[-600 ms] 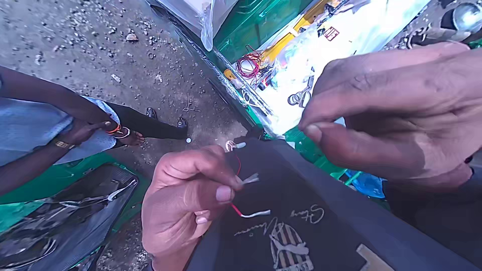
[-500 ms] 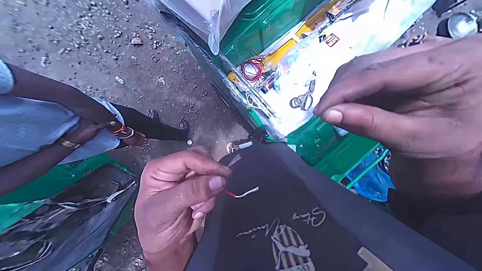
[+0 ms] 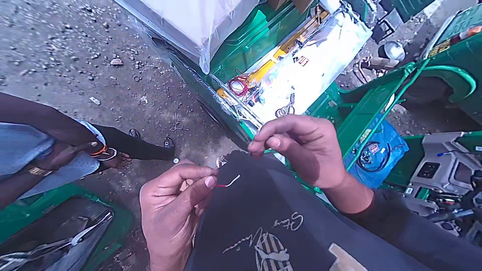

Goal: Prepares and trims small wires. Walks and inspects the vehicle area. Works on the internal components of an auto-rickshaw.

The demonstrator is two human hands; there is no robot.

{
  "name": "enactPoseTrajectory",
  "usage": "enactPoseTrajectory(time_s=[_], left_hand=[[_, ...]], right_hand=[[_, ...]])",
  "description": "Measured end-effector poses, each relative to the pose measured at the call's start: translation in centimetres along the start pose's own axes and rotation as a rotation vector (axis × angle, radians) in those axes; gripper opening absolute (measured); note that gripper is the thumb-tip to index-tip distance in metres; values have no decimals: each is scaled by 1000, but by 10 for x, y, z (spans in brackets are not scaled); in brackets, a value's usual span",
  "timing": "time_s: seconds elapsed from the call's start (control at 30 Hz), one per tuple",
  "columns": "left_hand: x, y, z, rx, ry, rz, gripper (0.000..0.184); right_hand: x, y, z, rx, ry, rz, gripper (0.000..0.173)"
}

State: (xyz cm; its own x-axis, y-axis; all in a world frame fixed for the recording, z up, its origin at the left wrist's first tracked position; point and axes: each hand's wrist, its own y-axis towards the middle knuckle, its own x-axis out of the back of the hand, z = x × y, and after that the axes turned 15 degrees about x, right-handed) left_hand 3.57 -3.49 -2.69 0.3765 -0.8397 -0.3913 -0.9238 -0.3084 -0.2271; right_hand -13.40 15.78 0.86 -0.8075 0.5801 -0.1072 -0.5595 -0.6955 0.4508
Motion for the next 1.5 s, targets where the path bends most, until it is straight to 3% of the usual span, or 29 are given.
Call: enactPoseTrajectory(time_s=[0.13,0.43,0.5,0.67,0.77,0.93,1.07,1.17,1.27,1.33,1.5], left_hand=[[5,-4,-1,-12,14,-5,10],[9,-11,-1,-17,33,44,10],[9,-13,0,-15,32,57,10],[11,-17,2,-4,14,69,10],[12,-20,3,1,5,71,10],[14,-23,1,13,-21,81,11],[17,-24,0,31,-87,100,10],[20,-26,-2,42,-102,85,10],[21,-26,-1,37,-79,77,10],[21,-26,0,18,-15,55,9],[17,-28,3,-100,231,-52,10]], right_hand=[[-14,1,9,198,-307,40,16],[-31,-3,18,271,-417,32,16],[-32,-3,19,202,-299,3,15],[-33,-3,4,-335,603,-334,19],[-35,-4,-1,-426,724,-422,19],[-41,-5,0,-414,764,-438,20],[-45,-13,-7,-300,527,-366,19],[-42,-22,-23,-180,-13,-114,15],[-41,-30,-31,-193,-546,123,22],[-45,-31,-27,-137,-516,68,20],[-61,-22,-9,-127,-59,-28,17]])
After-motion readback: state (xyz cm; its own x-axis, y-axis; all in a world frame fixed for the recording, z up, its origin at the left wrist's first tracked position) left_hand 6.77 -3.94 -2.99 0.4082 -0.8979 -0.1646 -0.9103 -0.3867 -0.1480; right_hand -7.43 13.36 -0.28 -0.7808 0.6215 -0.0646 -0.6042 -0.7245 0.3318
